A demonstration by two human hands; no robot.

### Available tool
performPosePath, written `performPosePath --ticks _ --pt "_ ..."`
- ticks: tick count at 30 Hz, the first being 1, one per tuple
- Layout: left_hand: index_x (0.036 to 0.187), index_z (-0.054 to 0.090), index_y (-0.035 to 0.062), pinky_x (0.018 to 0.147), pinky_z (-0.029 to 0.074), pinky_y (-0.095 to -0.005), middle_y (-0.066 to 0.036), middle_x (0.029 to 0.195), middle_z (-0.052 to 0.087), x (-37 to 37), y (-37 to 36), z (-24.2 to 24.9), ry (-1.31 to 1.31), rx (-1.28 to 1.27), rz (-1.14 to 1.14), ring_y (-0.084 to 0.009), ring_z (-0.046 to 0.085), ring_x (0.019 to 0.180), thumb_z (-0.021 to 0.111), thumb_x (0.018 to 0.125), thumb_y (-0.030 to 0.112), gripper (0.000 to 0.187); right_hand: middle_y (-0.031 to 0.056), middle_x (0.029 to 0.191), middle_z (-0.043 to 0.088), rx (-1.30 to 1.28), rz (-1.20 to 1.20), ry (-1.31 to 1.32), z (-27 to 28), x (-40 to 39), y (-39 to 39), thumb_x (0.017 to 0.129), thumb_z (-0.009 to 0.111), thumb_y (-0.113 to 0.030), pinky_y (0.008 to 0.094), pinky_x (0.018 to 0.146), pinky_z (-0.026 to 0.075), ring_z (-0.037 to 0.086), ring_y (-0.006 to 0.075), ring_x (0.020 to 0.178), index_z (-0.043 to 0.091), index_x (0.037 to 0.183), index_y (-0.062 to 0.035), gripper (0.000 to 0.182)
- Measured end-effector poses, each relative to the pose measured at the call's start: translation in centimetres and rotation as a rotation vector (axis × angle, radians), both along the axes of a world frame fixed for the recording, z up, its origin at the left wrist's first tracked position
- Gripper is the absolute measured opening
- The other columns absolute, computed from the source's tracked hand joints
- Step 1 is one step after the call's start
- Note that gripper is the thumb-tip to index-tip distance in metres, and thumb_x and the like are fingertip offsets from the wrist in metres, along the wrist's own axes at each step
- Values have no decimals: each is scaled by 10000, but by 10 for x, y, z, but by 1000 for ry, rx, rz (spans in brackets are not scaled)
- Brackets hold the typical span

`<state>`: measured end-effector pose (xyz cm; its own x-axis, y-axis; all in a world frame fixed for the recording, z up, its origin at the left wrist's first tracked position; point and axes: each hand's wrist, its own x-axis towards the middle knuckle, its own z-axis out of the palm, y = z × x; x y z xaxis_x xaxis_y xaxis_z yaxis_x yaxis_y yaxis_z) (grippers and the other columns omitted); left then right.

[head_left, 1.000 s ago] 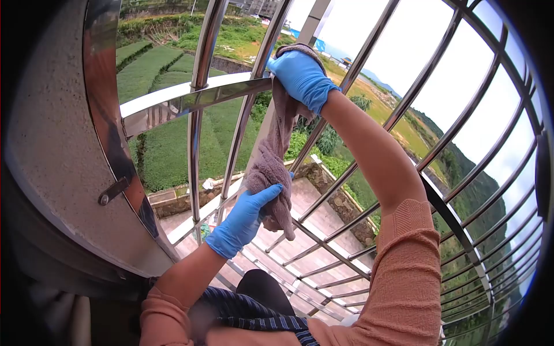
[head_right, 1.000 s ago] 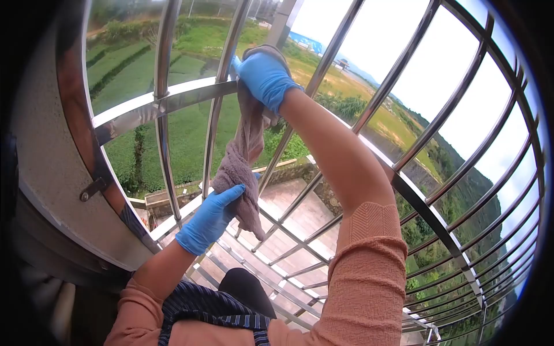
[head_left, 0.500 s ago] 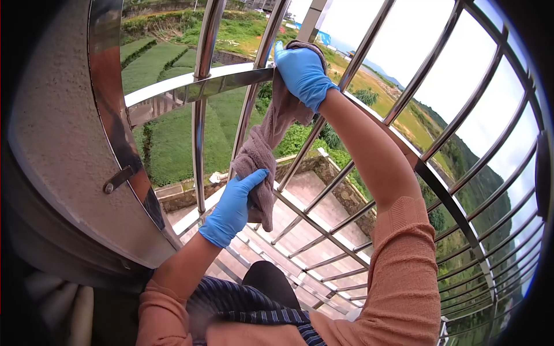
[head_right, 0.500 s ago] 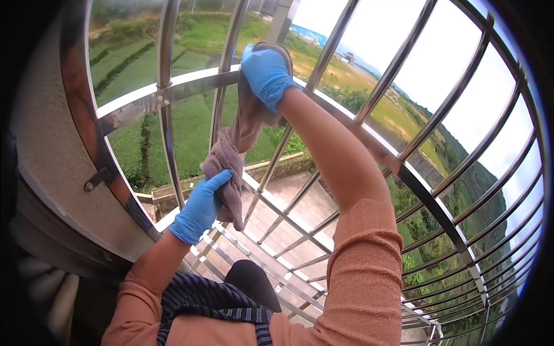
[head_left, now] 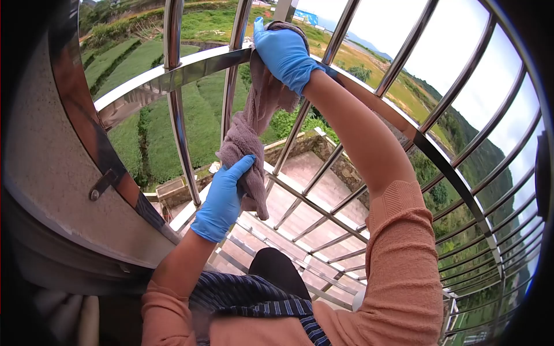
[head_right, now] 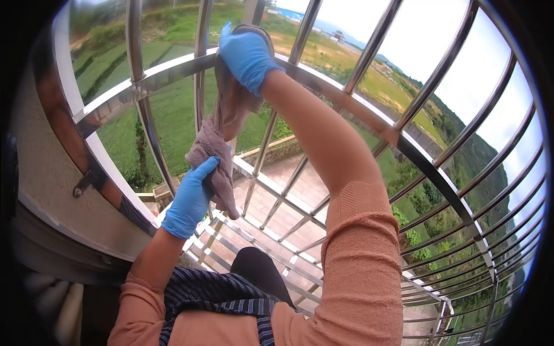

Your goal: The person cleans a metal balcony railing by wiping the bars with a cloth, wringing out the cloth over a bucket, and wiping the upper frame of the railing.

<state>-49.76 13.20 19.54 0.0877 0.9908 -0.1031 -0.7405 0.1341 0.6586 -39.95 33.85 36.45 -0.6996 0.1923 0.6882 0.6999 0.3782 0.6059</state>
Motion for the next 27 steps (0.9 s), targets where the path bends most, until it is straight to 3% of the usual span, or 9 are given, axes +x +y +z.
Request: performPosePath --ticks 7,11,13,17,20,22,24,26,27 --pt "1235 493 34 940 432 -357 -77 1134 568 -2 -1 -3 4 -12 -4 -208 547 1063 625 873 160 406 130 726 648 -8 -80 -4 2 -3 -7 796 552 -34 338 501 506 649 254 619 469 1258 45 475" --pt "1234 491 37 934 439 -355 -79 1128 571 -3 1 -8 12 62 8 -206 553 1049 623 874 164 403 123 740 641 -13 6 -34 6 1 -14 789 553 -17 345 514 506 645 255 635 442 1300 -1 523" --pt "1233 490 38 932 442 -355 -79 1124 572 -1 1 -8 22 70 -4 -205 555 1046 622 874 165 403 144 805 652 -159 24 -47 8 6 -19 808 555 -41 357 673 523 655 278 764 430 1272 64 492" --pt "1237 485 35 927 449 -349 -79 1127 572 -2 1 -9 28 49 3 -205 557 1048 623 872 156 408 154 811 652 -81 42 -34 4 4 -19 793 569 -28 351 659 529 656 280 756 406 1283 83 528" --pt "1237 484 32 923 451 -343 -75 1127 569 -5 0 -6 12 33 13 -201 557 1044 626 870 153 412 146 881 648 -74 24 57 -2 -1 -10 785 553 -22 357 578 525 656 281 706 445 1286 12 513" --pt "1238 483 31 921 451 -339 -72 1127 567 -7 -3 -2 5 25 20 -198 557 1041 627 869 153 415 157 783 659 -83 6 46 -3 0 -10 768 580 -1 305 590 534 669 257 715 409 1259 129 536" --pt "1198 517 53 791 506 -306 -53 1037 596 -5 -5 0 60 2 37 -175 592 911 652 843 188 403 154 774 661 -57 -9 33 -2 1 -11 766 584 -8 301 584 534 673 249 714 430 1239 124 515" --pt "1191 520 49 778 509 -307 -56 1035 597 -4 -7 1 65 1 36 -175 591 907 654 841 195 402 152 765 662 -31 -26 19 -3 0 -10 764 587 -15 296 578 534 677 242 713 451 1219 120 494" --pt "1184 524 46 766 513 -308 -58 1032 598 -4 -8 1 72 0 33 -176 590 903 656 839 203 401 138 792 657 -36 -61 64 -4 -2 -11 788 560 -39 317 573 530 669 256 709 491 1167 72 401"
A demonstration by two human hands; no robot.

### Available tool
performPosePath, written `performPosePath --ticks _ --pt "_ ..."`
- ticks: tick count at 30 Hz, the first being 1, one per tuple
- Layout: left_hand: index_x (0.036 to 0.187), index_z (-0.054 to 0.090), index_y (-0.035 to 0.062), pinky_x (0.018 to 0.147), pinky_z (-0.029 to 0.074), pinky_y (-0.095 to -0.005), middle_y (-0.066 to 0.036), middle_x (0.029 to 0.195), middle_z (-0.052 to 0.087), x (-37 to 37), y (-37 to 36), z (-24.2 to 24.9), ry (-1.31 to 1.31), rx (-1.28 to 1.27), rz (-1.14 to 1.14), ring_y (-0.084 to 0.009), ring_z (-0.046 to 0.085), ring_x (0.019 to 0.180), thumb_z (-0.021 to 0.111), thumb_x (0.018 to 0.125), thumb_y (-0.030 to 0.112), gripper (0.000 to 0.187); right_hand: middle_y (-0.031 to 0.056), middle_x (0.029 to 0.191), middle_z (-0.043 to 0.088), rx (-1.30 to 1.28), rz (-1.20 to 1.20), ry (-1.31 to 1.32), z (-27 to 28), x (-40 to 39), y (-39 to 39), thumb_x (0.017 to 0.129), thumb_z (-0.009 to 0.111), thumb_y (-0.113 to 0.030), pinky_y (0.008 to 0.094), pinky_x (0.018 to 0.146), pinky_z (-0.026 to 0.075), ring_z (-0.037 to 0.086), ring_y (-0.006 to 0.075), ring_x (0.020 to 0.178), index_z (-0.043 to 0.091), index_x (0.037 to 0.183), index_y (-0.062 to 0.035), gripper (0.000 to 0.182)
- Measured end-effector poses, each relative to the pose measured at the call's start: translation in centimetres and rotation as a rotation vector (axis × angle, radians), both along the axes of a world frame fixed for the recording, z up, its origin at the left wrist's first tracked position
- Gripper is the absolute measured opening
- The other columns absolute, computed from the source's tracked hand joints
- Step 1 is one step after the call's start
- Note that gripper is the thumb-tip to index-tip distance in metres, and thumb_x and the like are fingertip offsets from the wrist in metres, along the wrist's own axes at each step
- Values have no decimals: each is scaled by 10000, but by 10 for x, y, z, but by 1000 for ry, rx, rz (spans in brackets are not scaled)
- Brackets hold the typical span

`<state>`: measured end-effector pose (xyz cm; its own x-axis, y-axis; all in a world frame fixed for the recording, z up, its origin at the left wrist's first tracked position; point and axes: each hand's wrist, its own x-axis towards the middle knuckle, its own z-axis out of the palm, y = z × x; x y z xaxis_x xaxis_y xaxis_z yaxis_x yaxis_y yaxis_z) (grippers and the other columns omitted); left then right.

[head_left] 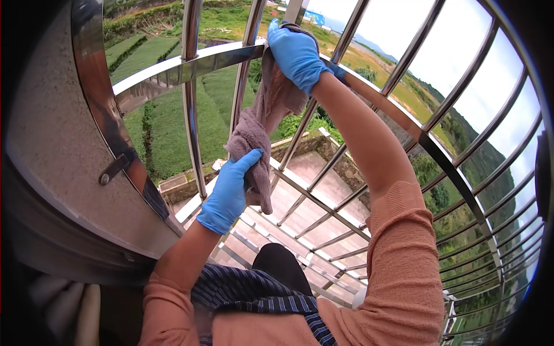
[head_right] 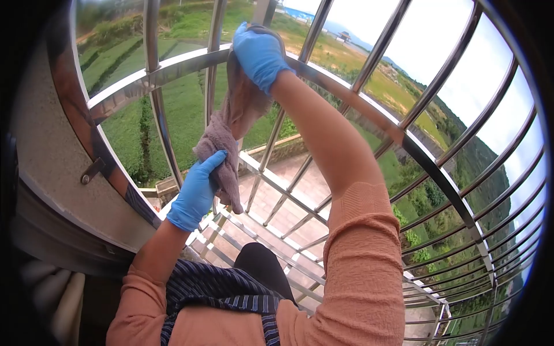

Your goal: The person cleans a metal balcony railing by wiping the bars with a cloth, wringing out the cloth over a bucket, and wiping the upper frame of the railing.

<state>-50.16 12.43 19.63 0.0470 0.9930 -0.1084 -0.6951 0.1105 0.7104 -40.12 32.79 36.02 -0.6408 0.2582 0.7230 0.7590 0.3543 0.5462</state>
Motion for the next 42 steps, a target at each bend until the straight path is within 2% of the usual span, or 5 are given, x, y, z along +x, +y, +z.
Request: performPosePath --ticks 19,27,30,40,42 --pt "1168 551 -6 795 486 -307 -88 1054 620 2 14 -35 176 11 9 -183 603 909 717 782 200 468 51 1098 587 -1211 815 1136 -116 51 -90 882 468 53 243 879 440 554 134 976 549 1221 -26 358" --pt "1127 603 6 863 460 -266 -48 1030 649 -2 3 -4 175 293 -16 -125 600 942 614 873 94 269 128 863 669 -638 1193 1259 17 19 62 874 545 -55 293 653 478 619 150 782 628 1012 25 179" --pt "1142 567 4 861 478 -314 -72 1021 633 -16 11 -6 151 266 -43 -168 613 899 549 910 137 267 258 934 620 453 189 857 0 -38 63 804 516 -117 418 745 477 618 372 861 464 1196 76 440" --pt "1060 569 68 769 493 -306 -56 935 635 -15 28 -44 35 136 78 -166 614 828 531 917 219 211 190 907 617 109 207 744 -31 -23 -7 857 521 -118 393 757 483 606 333 848 534 1042 41 244" --pt "1036 577 61 759 501 -291 -64 927 638 -16 26 -52 -91 85 195 -175 622 817 507 912 236 226 84 906 602 -723 1354 1313 -57 -29 -22 901 521 -149 332 768 480 581 205 848 541 1037 27 223"
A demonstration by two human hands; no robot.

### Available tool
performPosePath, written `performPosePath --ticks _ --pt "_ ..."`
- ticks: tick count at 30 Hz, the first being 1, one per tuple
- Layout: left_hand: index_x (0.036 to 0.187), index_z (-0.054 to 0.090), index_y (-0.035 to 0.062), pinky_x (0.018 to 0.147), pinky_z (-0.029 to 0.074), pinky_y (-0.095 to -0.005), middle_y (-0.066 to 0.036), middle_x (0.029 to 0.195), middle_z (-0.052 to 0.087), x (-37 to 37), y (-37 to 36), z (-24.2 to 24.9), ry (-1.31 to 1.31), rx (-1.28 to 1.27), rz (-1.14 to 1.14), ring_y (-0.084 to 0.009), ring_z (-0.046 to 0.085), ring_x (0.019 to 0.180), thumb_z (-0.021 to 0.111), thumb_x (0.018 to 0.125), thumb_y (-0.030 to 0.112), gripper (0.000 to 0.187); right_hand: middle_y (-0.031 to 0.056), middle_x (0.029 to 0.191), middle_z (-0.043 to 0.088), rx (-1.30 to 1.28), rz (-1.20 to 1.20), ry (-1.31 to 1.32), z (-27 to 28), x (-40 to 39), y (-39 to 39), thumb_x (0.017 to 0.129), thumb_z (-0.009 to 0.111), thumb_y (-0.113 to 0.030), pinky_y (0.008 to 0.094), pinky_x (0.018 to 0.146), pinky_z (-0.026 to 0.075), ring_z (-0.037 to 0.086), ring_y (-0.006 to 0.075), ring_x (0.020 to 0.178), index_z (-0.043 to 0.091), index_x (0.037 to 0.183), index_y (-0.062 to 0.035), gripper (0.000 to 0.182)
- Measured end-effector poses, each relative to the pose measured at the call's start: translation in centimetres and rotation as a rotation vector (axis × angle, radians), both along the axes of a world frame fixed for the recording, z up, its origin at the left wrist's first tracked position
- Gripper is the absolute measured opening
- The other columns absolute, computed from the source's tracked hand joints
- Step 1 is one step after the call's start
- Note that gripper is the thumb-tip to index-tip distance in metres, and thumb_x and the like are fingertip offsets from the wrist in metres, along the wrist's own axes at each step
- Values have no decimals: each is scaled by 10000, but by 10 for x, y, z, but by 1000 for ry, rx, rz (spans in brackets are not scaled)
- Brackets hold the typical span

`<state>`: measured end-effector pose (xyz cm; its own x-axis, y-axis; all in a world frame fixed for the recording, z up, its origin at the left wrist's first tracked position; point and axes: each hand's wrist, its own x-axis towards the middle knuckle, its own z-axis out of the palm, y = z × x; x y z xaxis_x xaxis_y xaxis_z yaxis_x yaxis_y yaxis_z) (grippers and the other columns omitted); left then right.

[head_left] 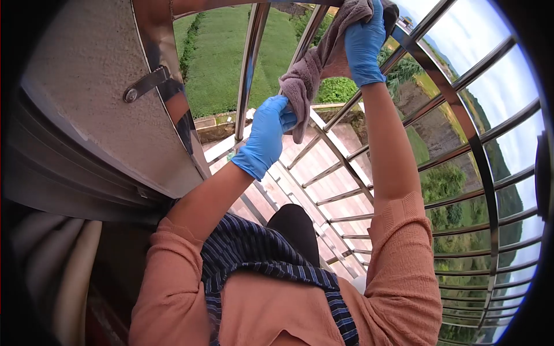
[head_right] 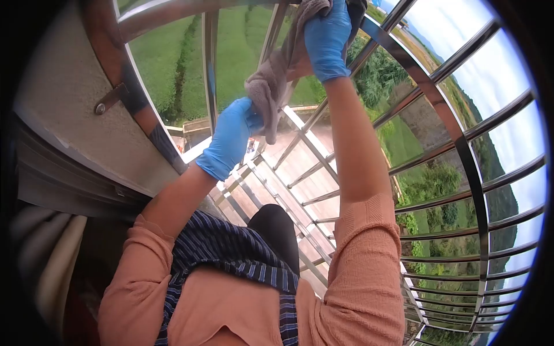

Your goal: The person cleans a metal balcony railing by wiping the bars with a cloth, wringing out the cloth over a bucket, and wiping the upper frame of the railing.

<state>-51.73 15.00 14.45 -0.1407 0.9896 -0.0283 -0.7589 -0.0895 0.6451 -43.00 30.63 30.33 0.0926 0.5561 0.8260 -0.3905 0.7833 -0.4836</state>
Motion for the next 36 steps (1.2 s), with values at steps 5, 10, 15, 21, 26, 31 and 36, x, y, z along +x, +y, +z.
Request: performPosePath --ticks 5,10,15,21,26,31,36 --pt "1212 503 -3 982 438 -348 -123 1174 576 -8 -33 -5 -133 -21 -4 -226 557 1094 344 976 216 359 52 1097 575 -181 174 152 -55 5 -38 941 483 -96 271 849 471 568 142 957 493 1244 -40 309" --pt "1257 470 -13 974 445 -313 -118 1162 578 -23 -65 8 -244 -100 -165 -195 559 1086 434 970 261 398 65 1130 572 -425 188 30 -58 -37 -34 958 480 -188 277 834 483 570 152 963 507 1221 -29 309" --pt "1229 473 -25 857 467 -280 -69 1083 580 -32 -72 -1 282 -83 -361 -129 563 987 595 893 195 419 32 994 573 -164 244 -36 -59 -49 8 929 481 -128 248 803 467 552 122 914 518 1118 -32 214" --pt "1141 520 23 742 485 -243 -50 958 587 -30 -61 -19 12 -154 -233 -122 578 836 613 874 200 333 53 1097 536 -153 46 -210 -66 -48 0 995 356 -185 272 875 456 525 139 993 466 1173 -55 246" --pt "1124 545 2 782 472 -265 -63 980 596 -29 -62 -25 11 -182 -126 -129 567 862 638 850 198 350 67 1017 541 -235 -20 -128 -133 -51 1 922 503 -90 304 789 477 535 179 895 499 1060 -41 146" --pt "1140 557 -9 818 456 -263 -77 1049 608 -24 -64 -28 42 -156 -131 -129 574 911 646 844 174 359 78 1100 550 -277 -147 -558 -226 -39 25 919 504 -67 251 815 480 551 159 974 487 1148 -20 235" --pt "1167 535 -21 852 452 -265 -79 1075 600 -24 -70 -14 187 -83 -85 -125 563 958 640 852 165 380 57 1044 580 -180 -221 -399 -98 -31 4 947 459 -134 278 781 505 575 163 940 539 1127 -44 217"
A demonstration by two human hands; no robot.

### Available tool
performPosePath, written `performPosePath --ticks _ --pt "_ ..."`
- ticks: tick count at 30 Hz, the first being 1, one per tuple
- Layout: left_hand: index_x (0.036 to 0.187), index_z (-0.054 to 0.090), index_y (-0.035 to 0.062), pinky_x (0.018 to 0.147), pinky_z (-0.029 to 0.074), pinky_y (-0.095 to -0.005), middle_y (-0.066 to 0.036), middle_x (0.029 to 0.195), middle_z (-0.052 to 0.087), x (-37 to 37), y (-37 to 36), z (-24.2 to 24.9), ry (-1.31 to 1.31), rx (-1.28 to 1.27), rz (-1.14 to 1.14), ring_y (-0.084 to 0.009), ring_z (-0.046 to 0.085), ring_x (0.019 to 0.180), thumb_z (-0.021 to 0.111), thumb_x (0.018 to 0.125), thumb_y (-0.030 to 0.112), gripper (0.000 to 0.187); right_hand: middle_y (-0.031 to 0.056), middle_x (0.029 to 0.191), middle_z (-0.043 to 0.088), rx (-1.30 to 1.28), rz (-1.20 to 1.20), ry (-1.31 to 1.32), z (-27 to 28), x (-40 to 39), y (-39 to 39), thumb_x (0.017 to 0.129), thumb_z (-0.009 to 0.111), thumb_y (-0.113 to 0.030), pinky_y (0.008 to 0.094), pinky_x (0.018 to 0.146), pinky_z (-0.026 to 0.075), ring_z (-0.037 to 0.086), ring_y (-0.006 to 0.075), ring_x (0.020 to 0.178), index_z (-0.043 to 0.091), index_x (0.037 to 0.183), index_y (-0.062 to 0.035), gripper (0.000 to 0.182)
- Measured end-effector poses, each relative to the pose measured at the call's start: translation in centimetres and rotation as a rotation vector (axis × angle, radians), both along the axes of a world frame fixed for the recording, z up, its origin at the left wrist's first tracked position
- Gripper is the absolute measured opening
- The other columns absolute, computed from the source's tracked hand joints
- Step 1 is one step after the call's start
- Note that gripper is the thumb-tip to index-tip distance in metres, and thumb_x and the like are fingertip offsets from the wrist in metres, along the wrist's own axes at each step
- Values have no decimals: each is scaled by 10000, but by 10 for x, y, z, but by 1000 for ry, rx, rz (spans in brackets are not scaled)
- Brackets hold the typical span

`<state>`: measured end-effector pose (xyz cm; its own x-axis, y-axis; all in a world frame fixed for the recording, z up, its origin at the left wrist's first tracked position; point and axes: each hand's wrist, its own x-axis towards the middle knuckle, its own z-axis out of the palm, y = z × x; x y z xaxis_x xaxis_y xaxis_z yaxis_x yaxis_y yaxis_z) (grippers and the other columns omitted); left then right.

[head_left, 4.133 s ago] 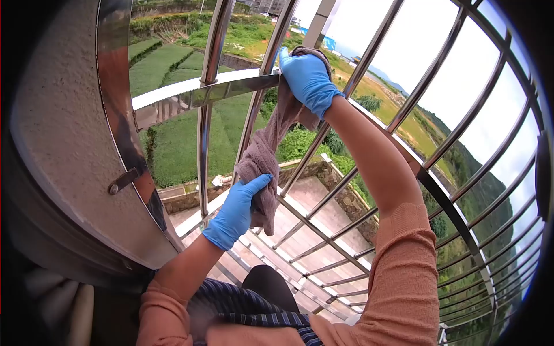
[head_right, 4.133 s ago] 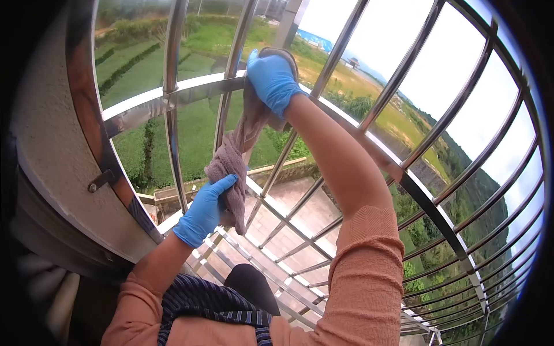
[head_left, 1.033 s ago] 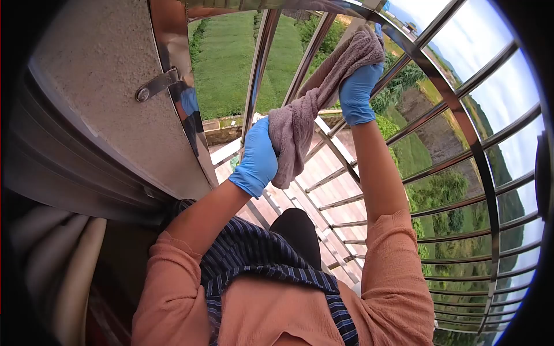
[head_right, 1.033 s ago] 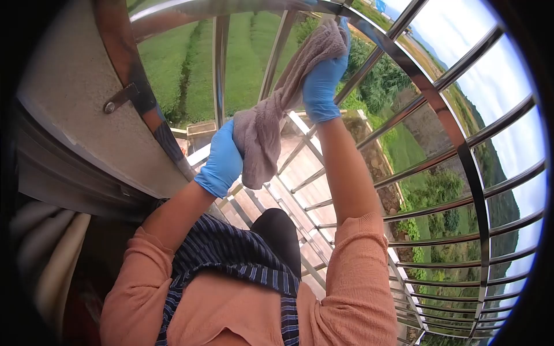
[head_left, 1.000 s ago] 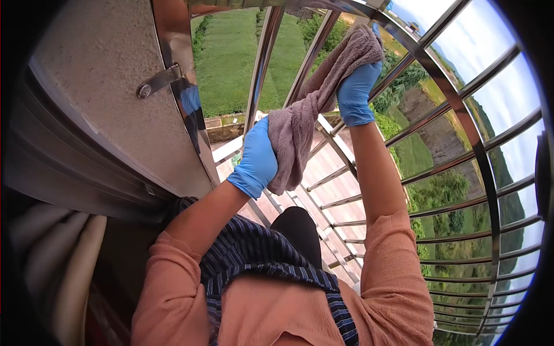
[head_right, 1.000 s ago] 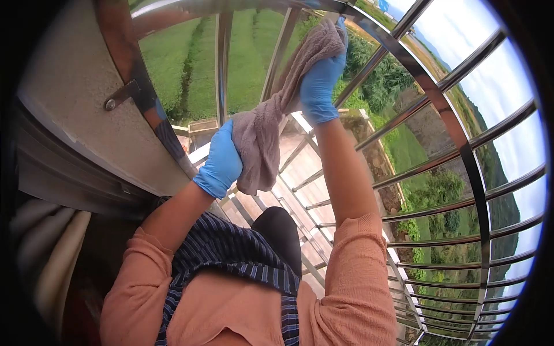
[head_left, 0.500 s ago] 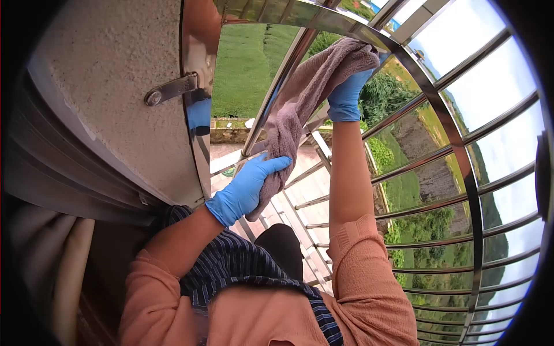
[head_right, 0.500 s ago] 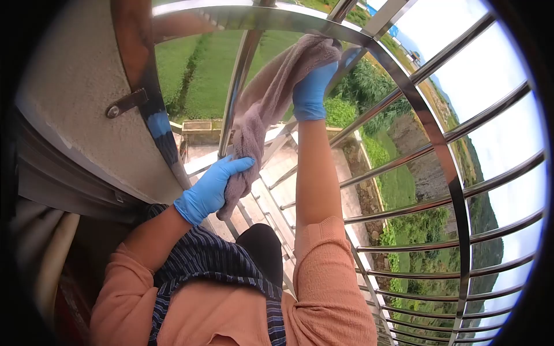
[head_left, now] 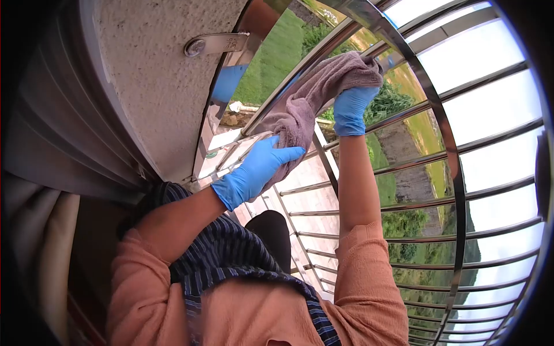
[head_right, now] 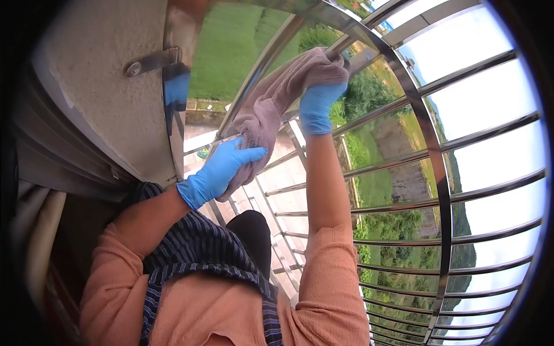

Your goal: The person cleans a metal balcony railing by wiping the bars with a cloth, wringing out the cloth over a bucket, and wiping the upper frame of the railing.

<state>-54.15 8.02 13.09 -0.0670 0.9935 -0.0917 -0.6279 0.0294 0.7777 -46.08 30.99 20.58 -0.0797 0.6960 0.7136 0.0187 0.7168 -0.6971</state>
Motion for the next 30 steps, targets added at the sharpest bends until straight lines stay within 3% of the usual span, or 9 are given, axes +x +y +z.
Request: performPosePath --ticks 2,6,12,18,21,26,28,29,30 --pt "1183 515 -26 846 451 -258 -86 1095 591 -1 -4 9 -69 97 -73 -130 556 977 630 858 149 386 106 1104 569 -294 563 301 36 14 2 972 423 -331 374 857 493 560 228 978 497 1168 -48 351" --pt "1167 530 -34 792 475 -225 -64 1045 612 1 4 -6 -119 139 -157 -96 578 869 651 849 134 379 120 1182 535 -103 617 56 39 13 24 966 402 -419 424 933 457 525 266 1060 479 1221 -83 429" --pt "1175 531 -29 821 463 -241 -63 1033 600 -4 -7 12 -156 81 -89 -111 562 914 657 836 153 404 94 1307 473 -625 804 375 24 -3 54 948 391 -472 398 1028 381 456 251 1179 433 1302 -131 493" --pt "1169 535 -23 808 459 -230 -55 1015 594 7 6 -16 -20 77 -52 -103 555 895 654 836 146 391 76 1245 509 -416 550 241 27 -4 -4 953 358 -503 417 1003 399 479 242 1147 462 1272 -146 489" --pt "1174 536 -25 775 466 -216 -51 1014 598 2 7 -12 144 68 38 -90 556 872 669 833 158 409 83 1161 545 -164 410 320 25 -9 7 978 329 -417 353 923 467 537 209 1060 501 1205 -83 439" --pt "1202 523 -36 683 472 -189 -46 1005 610 -4 6 -4 85 161 163 -68 559 806 690 824 187 470 85 1047 568 -104 343 371 55 -23 -2 961 325 -312 332 862 492 566 196 960 564 1081 -61 366" --pt "1211 515 -55 662 472 -186 -49 993 614 -12 1 6 212 85 207 -68 562 785 701 815 183 498 80 1029 565 -151 355 454 55 -29 2 951 338 -326 330 849 495 563 191 945 562 1067 -65 364" --pt "1116 595 -23 812 469 -266 -80 1011 653 -11 -3 11 206 107 278 -97 571 893 713 795 224 423 76 1050 558 -143 408 442 53 -31 5 951 337 -340 337 831 499 561 189 947 552 1082 -71 368" --pt "1116 595 -23 812 469 -266 -80 1011 653 -9 -3 10 205 107 277 -97 571 893 713 795 224 423 76 1050 558 -142 407 441 50 -29 6 951 337 -340 337 831 499 561 189 947 552 1082 -71 368"
